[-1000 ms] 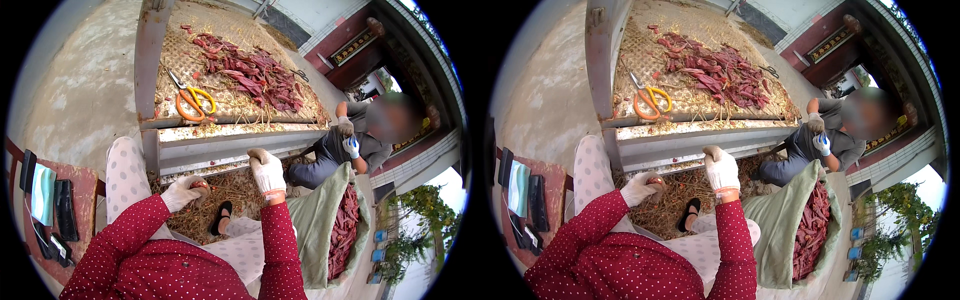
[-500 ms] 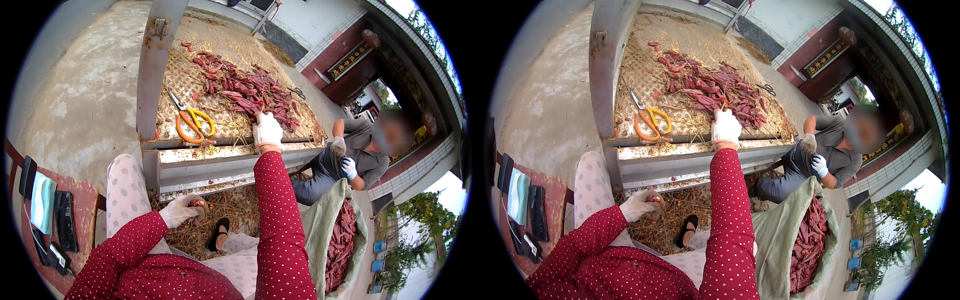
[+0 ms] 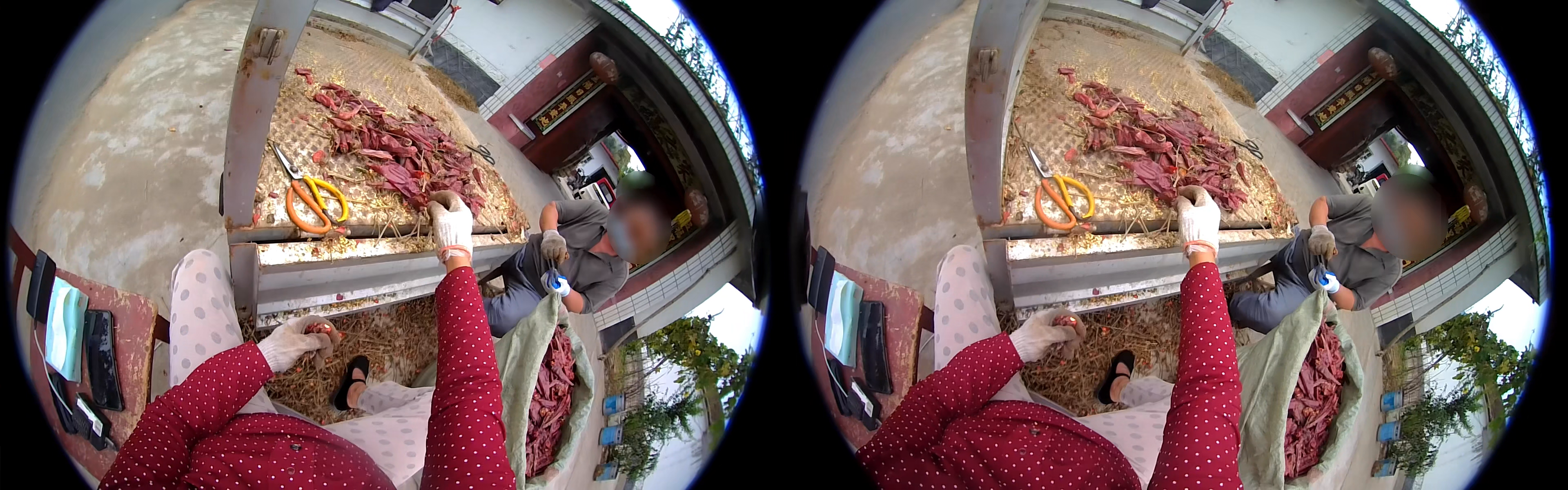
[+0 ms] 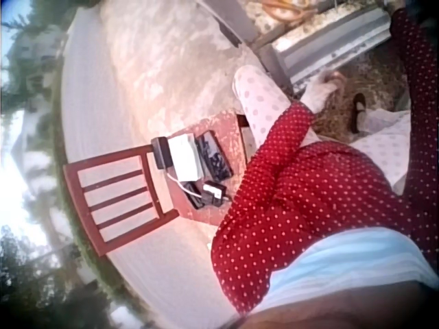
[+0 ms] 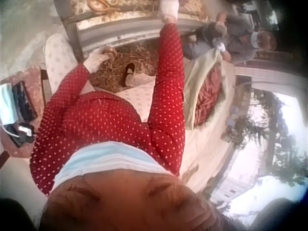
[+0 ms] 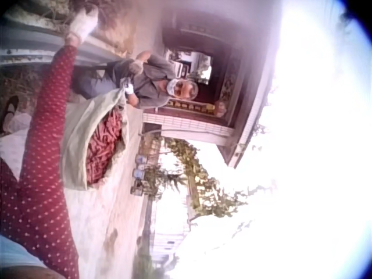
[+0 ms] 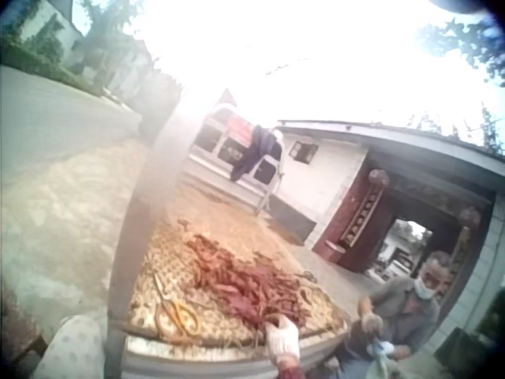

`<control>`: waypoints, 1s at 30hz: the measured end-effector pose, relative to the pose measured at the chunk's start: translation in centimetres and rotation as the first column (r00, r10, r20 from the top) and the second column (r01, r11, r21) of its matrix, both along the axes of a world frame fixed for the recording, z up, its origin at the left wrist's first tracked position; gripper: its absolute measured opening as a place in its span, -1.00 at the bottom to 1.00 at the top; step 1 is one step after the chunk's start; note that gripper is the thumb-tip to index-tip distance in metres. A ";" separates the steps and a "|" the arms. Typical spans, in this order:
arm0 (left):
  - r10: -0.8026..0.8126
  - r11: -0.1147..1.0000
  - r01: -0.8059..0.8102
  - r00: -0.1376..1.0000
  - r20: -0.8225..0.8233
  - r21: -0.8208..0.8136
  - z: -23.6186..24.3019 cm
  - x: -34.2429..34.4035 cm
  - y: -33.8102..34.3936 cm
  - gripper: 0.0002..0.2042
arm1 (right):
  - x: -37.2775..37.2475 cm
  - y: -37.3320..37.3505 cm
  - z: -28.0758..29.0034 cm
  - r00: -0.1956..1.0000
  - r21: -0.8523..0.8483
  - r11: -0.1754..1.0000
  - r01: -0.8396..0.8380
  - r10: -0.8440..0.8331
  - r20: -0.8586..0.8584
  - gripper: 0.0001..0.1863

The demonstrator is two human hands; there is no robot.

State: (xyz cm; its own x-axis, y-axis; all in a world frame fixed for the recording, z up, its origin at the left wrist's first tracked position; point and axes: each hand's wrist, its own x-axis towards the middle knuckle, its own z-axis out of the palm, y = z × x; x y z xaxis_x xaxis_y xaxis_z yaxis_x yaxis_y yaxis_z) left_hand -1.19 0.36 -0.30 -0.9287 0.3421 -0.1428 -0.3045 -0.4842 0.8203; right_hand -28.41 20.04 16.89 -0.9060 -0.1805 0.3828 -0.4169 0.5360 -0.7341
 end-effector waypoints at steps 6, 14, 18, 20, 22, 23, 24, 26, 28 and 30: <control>0.009 1.000 -0.009 1.000 0.013 0.017 0.2 0.1 -0.1 -0.77 | -0.9 -1.7 -0.5 0.926 0.434 0.895 0.098 0.078 -0.369 -0.65; 0.010 0.995 -0.016 0.998 0.061 0.098 -0.2 -0.2 0.1 -0.82 | -2.0 -1.4 1.9 0.932 -0.441 0.895 0.067 0.101 0.347 -0.72; 0.024 0.989 -0.039 0.994 0.107 0.141 0.4 -0.1 0.0 -0.82 | -0.4 -1.7 2.8 0.885 -0.553 0.826 0.107 0.174 0.431 -0.72; 0.023 0.982 -0.043 0.993 0.112 0.182 0.2 -0.3 0.1 -0.81 | 1.1 -1.5 2.5 0.893 -0.523 0.853 0.003 0.233 0.386 -0.70; 0.035 0.975 -0.056 0.994 0.101 0.215 0.0 -0.3 0.0 -0.80 | 5.1 -2.2 2.8 0.911 -0.416 0.905 -0.091 0.245 0.332 -0.65; 0.045 0.973 -0.066 0.994 0.099 0.221 -0.1 -0.2 -0.2 -0.79 | 7.6 -3.0 2.8 0.929 -0.348 0.930 -0.116 0.226 0.294 -0.61; 0.055 0.971 -0.076 0.994 0.097 0.227 -0.2 0.0 -0.4 -0.78 | 10.5 -3.8 2.8 0.926 -0.352 0.928 -0.122 0.234 0.297 -0.60; 0.054 0.964 -0.076 0.994 0.093 0.255 0.0 0.0 -0.2 -0.76 | 15.2 -3.4 1.6 0.945 -0.277 0.949 -0.149 0.219 0.243 -0.60; 0.085 0.954 -0.114 0.990 0.115 0.278 0.4 0.2 0.0 -0.74 | 19.1 -2.9 -1.0 0.941 -0.255 0.951 -0.175 0.237 0.242 -0.63; 0.111 0.944 -0.133 0.990 0.088 0.303 0.4 0.1 0.0 -0.72 | 22.1 -2.4 -3.9 0.958 -0.111 0.971 -0.213 0.230 0.173 -0.64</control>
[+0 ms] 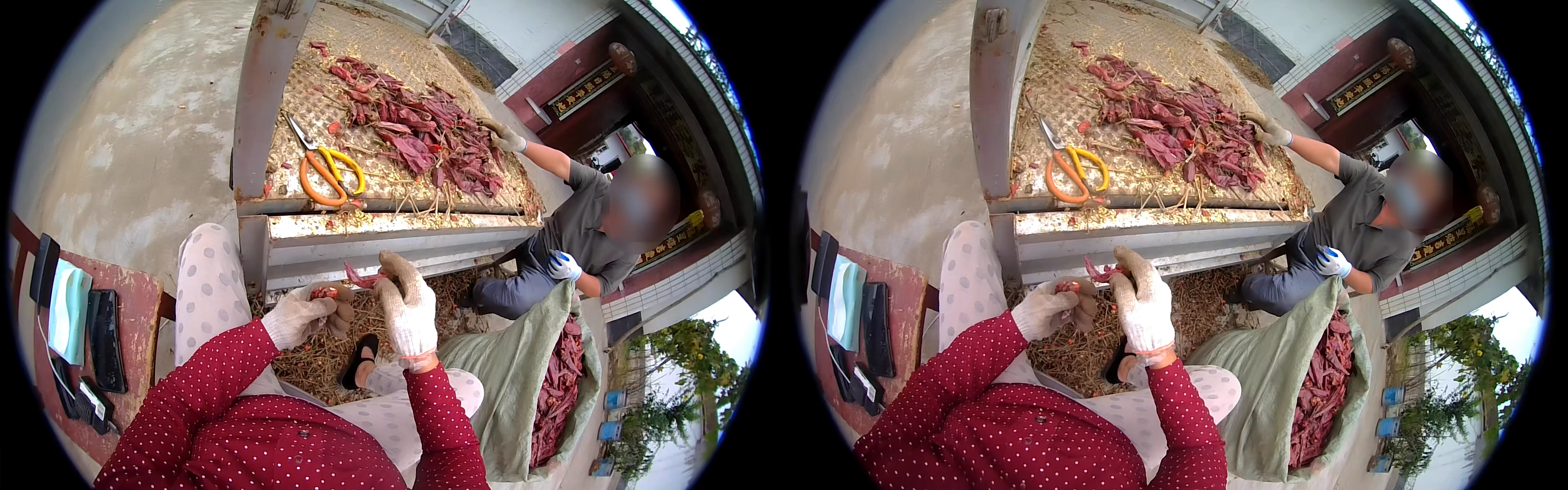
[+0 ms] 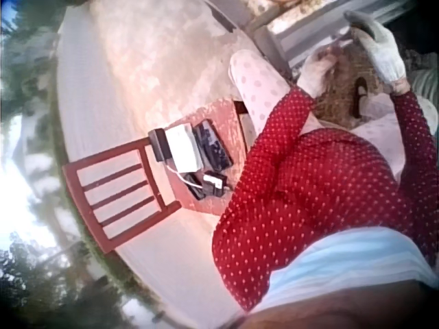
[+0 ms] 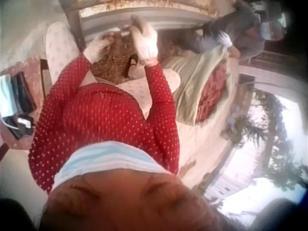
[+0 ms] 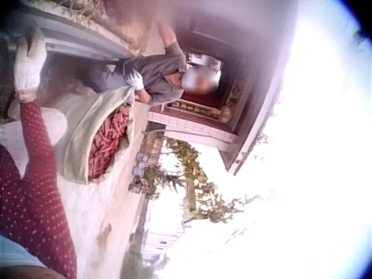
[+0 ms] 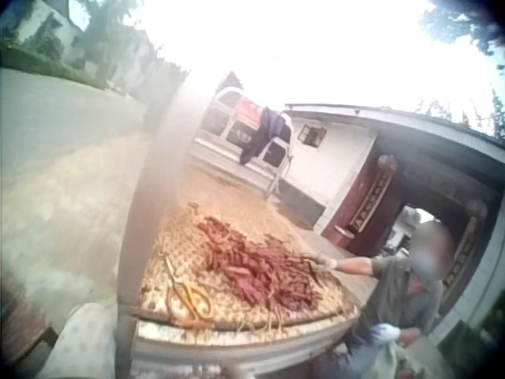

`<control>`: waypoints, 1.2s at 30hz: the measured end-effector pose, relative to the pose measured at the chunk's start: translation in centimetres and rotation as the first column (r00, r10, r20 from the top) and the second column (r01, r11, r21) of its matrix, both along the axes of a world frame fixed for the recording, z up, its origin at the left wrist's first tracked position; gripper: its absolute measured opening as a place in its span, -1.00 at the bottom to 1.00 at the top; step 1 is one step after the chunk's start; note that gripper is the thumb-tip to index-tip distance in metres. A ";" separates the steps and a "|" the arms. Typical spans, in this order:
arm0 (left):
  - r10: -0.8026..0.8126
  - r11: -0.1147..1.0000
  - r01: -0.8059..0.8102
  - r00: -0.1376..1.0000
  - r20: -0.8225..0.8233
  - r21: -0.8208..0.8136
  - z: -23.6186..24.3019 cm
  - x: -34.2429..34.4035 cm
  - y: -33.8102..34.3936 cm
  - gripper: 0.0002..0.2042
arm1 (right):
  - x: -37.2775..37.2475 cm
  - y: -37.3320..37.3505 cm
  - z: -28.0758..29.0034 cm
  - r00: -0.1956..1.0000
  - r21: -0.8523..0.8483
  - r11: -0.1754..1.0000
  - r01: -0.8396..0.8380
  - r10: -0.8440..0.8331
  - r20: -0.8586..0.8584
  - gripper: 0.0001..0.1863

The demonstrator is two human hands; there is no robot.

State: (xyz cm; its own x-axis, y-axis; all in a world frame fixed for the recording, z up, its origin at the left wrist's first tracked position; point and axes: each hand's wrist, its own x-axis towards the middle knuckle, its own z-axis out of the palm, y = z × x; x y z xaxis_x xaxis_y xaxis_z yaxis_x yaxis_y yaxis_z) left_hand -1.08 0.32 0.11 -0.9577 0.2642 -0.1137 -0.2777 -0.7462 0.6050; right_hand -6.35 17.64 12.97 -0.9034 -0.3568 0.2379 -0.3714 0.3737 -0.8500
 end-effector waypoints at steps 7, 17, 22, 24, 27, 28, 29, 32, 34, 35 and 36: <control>0.048 0.999 -0.047 0.997 0.059 -0.018 -2.0 -0.3 0.4 -0.67 | 3.3 -1.0 -5.1 0.939 0.202 0.979 0.005 0.065 -0.337 -0.66; 0.053 0.991 -0.064 0.994 0.091 0.120 -2.3 -0.5 0.9 -0.58 | 4.7 -3.1 -5.5 0.995 0.285 0.959 -0.005 0.033 -0.091 -0.35; 0.016 0.991 -0.024 0.998 0.061 0.129 -1.7 0.1 0.1 -0.51 | 4.9 -3.8 -5.6 0.997 0.291 0.956 -0.047 0.061 -0.042 -0.27; -0.013 0.977 0.013 1.000 -0.004 0.214 -2.1 0.1 0.2 -0.48 | 4.4 -3.5 -7.0 0.995 0.260 0.966 -0.016 0.041 -0.092 -0.35; -0.031 0.976 0.043 0.998 -0.058 0.213 -1.7 -0.1 0.9 -0.44 | 3.9 -2.8 -8.7 0.979 0.233 0.971 0.051 -0.003 -0.203 -0.47; -0.049 0.978 0.060 0.997 -0.062 0.199 -1.8 -0.2 1.0 -0.44 | 3.7 -2.6 -8.9 0.983 0.245 0.968 0.060 -0.015 -0.184 -0.49; -0.069 0.979 0.080 0.996 -0.065 0.185 -2.1 -0.4 1.0 -0.44 | 3.5 -2.5 -9.4 0.986 0.258 0.964 0.072 -0.031 -0.163 -0.50; -0.047 0.980 0.061 0.996 -0.079 0.188 -3.3 -0.5 0.9 -0.39 | 3.4 -2.4 -10.4 0.992 0.221 0.970 0.105 -0.089 -0.084 -0.53; -0.064 0.986 0.079 0.992 -0.111 0.144 -2.2 -0.4 0.7 -0.34 | 3.1 -2.5 -10.9 0.991 0.065 0.991 0.117 -0.113 -0.070 -0.54; -0.076 0.987 0.097 0.984 -0.160 0.130 -1.7 -0.4 1.0 -0.26 | 3.0 -2.2 -10.6 0.993 0.008 0.993 0.121 -0.121 -0.012 -0.54; -0.074 0.985 0.099 0.982 -0.173 0.141 -1.9 -0.5 1.2 -0.23 | 3.1 -1.5 -9.9 0.990 -0.033 0.990 0.139 -0.138 0.035 -0.55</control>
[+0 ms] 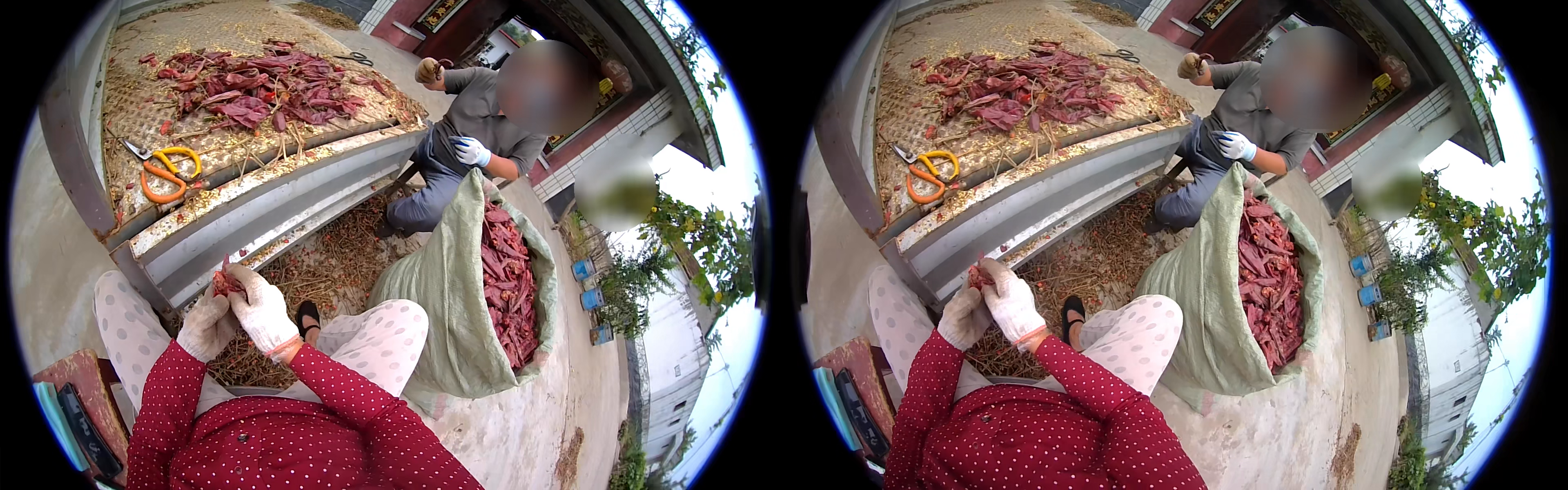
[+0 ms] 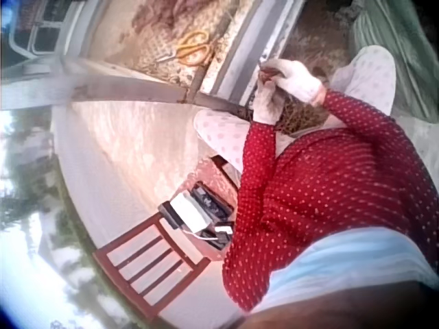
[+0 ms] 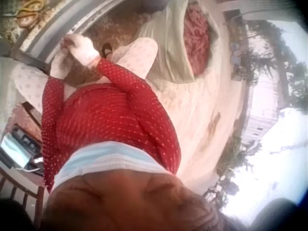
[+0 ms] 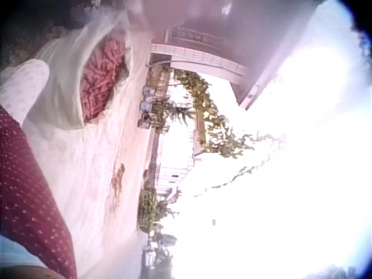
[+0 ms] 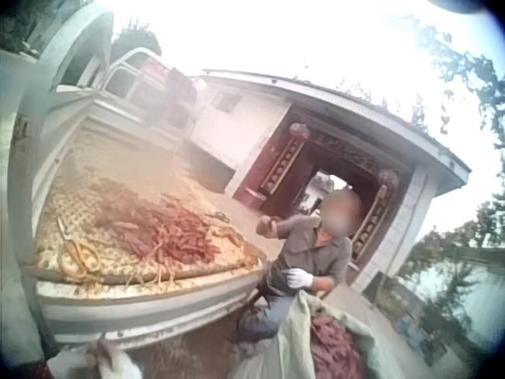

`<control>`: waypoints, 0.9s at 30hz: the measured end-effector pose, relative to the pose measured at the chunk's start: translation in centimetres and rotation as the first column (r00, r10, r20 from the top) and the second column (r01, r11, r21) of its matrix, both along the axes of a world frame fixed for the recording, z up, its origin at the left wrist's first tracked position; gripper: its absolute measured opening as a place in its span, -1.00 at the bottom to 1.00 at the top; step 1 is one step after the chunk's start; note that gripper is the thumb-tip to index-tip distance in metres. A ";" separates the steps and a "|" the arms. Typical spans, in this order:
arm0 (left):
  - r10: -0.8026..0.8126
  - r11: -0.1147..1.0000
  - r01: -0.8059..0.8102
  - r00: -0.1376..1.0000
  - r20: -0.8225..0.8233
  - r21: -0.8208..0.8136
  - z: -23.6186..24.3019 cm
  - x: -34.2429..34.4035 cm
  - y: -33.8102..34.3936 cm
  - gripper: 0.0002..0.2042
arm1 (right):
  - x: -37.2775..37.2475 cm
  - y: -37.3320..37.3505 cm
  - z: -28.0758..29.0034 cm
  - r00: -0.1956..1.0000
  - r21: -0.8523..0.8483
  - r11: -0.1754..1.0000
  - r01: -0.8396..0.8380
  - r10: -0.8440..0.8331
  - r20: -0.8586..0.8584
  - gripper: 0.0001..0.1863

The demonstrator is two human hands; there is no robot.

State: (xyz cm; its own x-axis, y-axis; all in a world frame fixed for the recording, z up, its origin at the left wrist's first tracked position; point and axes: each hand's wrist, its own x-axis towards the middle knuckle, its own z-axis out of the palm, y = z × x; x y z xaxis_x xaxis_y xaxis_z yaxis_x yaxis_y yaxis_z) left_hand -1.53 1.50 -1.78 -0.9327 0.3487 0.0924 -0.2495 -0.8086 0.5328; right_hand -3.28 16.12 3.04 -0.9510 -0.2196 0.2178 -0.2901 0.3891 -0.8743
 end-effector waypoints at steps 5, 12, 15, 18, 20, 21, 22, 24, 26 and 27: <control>-0.130 0.991 0.130 0.990 -0.046 -0.012 1.8 0.1 1.0 -0.14 | 0.1 6.3 6.3 0.974 -0.161 0.961 0.227 -0.224 0.038 -0.51; -0.164 0.982 0.156 0.984 -0.064 -0.108 -0.1 -0.2 0.1 -0.15 | -2.4 31.1 16.8 0.446 0.207 0.405 0.891 -0.689 -0.571 -0.50; -0.145 0.949 0.138 0.989 -0.003 -0.285 -0.7 -0.1 0.3 -0.17 | 0.5 38.4 19.5 0.298 0.595 -0.244 0.766 -0.685 -0.664 -0.45; -0.176 0.846 0.164 0.984 0.024 -0.508 0.4 -0.2 1.0 -0.23 | 0.9 39.3 19.5 0.395 0.639 -0.184 0.747 -0.651 -0.649 -0.53; -0.176 0.823 0.154 0.984 0.012 -0.546 0.7 0.0 0.6 -0.29 | -2.4 33.9 19.6 0.525 0.521 0.177 0.835 -0.541 -0.657 -0.54; -0.175 0.771 0.129 0.985 -0.012 -0.624 1.2 0.2 0.6 -0.31 | -4.1 30.2 19.7 0.593 0.466 0.367 0.805 -0.484 -0.643 -0.55; -0.172 0.733 0.104 0.985 -0.035 -0.672 0.8 0.2 0.5 -0.32 | -5.8 26.0 19.5 0.666 0.422 0.539 0.729 -0.413 -0.622 -0.56; -0.208 0.534 0.019 0.972 -0.110 -0.845 1.3 0.1 0.1 -0.33 | -8.7 17.8 19.3 0.783 0.373 0.775 0.510 -0.239 -0.574 -0.57; -0.202 0.388 -0.058 0.968 -0.147 -0.920 0.6 0.3 -0.6 -0.32 | -12.2 10.7 17.7 0.845 0.392 0.864 0.314 -0.066 -0.531 -0.58; -0.224 0.319 -0.094 0.959 -0.172 -0.943 0.3 0.2 -0.3 -0.32 | -13.6 8.4 17.4 0.847 0.429 0.855 0.293 -0.024 -0.531 -0.58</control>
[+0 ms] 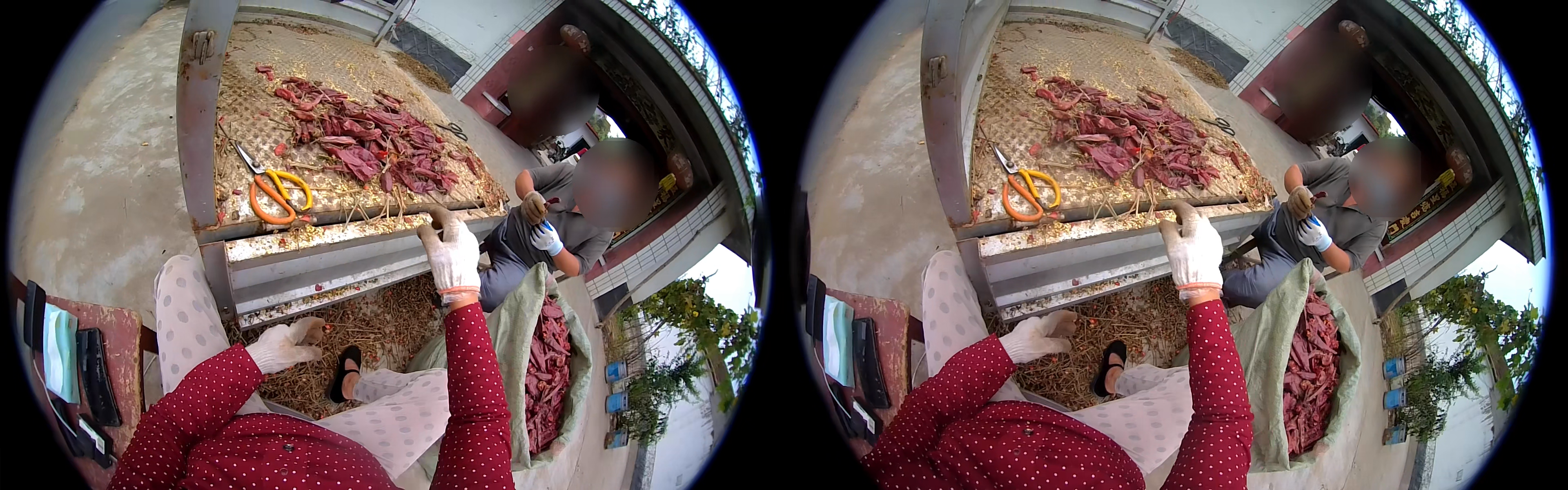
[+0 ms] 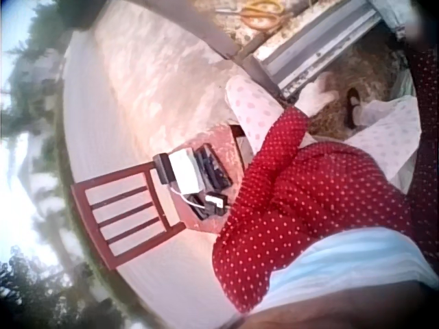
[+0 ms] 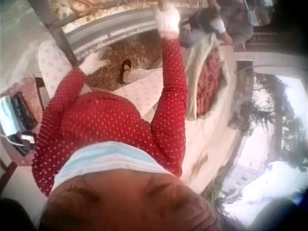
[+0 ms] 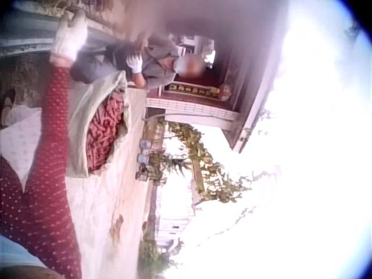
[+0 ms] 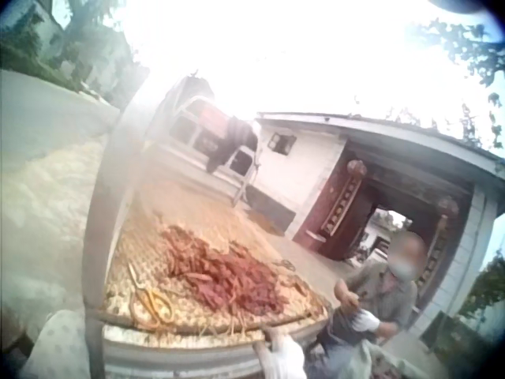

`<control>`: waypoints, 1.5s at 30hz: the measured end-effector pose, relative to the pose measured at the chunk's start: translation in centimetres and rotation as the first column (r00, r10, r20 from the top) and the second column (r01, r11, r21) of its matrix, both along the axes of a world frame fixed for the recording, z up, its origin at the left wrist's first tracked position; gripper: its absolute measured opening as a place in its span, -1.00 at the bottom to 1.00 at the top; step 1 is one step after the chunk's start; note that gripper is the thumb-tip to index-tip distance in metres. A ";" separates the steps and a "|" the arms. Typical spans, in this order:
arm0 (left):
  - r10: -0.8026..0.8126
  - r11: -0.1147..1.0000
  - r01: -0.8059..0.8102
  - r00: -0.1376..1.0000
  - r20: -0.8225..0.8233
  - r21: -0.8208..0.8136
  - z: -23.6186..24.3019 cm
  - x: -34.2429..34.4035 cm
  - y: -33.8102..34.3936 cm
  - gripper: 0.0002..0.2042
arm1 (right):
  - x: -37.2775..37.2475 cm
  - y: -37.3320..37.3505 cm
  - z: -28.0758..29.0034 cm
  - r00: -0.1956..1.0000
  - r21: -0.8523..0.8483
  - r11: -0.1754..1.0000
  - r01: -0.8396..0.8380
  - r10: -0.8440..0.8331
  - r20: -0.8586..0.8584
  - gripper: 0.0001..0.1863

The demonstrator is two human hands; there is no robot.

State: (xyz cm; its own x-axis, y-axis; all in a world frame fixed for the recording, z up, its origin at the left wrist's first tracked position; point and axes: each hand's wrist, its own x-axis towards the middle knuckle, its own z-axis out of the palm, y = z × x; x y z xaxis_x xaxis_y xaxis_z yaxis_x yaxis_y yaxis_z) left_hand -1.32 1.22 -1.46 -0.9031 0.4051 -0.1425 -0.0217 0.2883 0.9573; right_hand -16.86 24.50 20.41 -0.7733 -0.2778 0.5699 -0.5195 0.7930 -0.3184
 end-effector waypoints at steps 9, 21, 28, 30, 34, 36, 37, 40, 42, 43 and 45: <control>-0.056 0.915 -0.112 0.916 -0.398 -0.387 0.6 0.0 0.0 -0.49 | -9.3 -10.8 -3.0 0.951 0.276 0.942 0.190 -0.247 0.187 -0.54; 0.082 0.969 -0.140 0.959 -0.270 -0.205 0.0 -0.4 0.1 -0.44 | -2.4 -3.2 1.3 0.982 -0.166 0.986 -0.020 0.050 0.181 -0.65; 0.097 0.833 -0.175 0.980 0.173 0.526 0.4 -0.8 -0.6 -0.32 | 7.7 -0.4 0.0 0.931 0.410 0.894 -0.180 0.020 0.364 -0.71; 0.052 0.813 -0.127 0.988 0.146 0.568 0.9 -0.6 -0.5 -0.32 | 9.0 -1.7 -2.3 0.908 0.481 0.842 -0.245 0.024 0.419 -0.72; 0.081 0.932 -0.059 0.996 -0.045 0.357 2.1 -0.3 0.4 -0.46 | 10.7 -4.8 -7.0 0.841 0.393 0.850 -0.351 0.101 0.532 -0.71; 0.154 0.920 -0.162 0.987 0.050 0.356 2.7 0.2 0.2 -0.51 | 10.8 -5.9 -8.3 0.799 0.195 0.911 -0.363 0.198 0.568 -0.68; 0.192 0.919 -0.190 0.981 0.027 0.346 2.1 0.1 0.0 -0.51 | 10.9 -6.3 -8.6 0.764 0.050 0.935 -0.350 0.255 0.592 -0.67; 0.204 0.873 -0.204 0.978 0.048 0.444 1.1 0.3 -0.4 -0.50 | 11.4 -6.4 -9.2 0.652 -0.315 0.921 -0.228 0.385 0.653 -0.63; 0.113 0.762 -0.219 0.971 0.209 0.610 1.1 0.6 -0.5 -0.47 | 11.6 -6.0 -9.8 0.553 -0.459 0.884 -0.090 0.427 0.715 -0.62; 0.092 0.764 -0.218 0.968 0.232 0.607 1.3 0.6 -0.5 -0.45 | 11.9 -5.9 -10.2 0.565 -0.515 0.855 -0.059 0.454 0.689 -0.65; 0.054 0.771 -0.218 0.958 0.280 0.598 2.0 0.7 -0.9 -0.41 | 11.7 -5.8 -10.6 0.694 -0.417 0.877 -0.240 0.455 0.558 -0.65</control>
State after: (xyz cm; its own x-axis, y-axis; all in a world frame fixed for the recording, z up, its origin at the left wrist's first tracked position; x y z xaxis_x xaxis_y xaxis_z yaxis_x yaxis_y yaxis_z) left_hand -0.67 0.36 0.52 -0.9276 0.3543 -0.1179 -0.2600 -0.3861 0.8851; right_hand -5.12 18.72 9.78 -0.8570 -0.5067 0.0934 -0.3344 0.4091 -0.8490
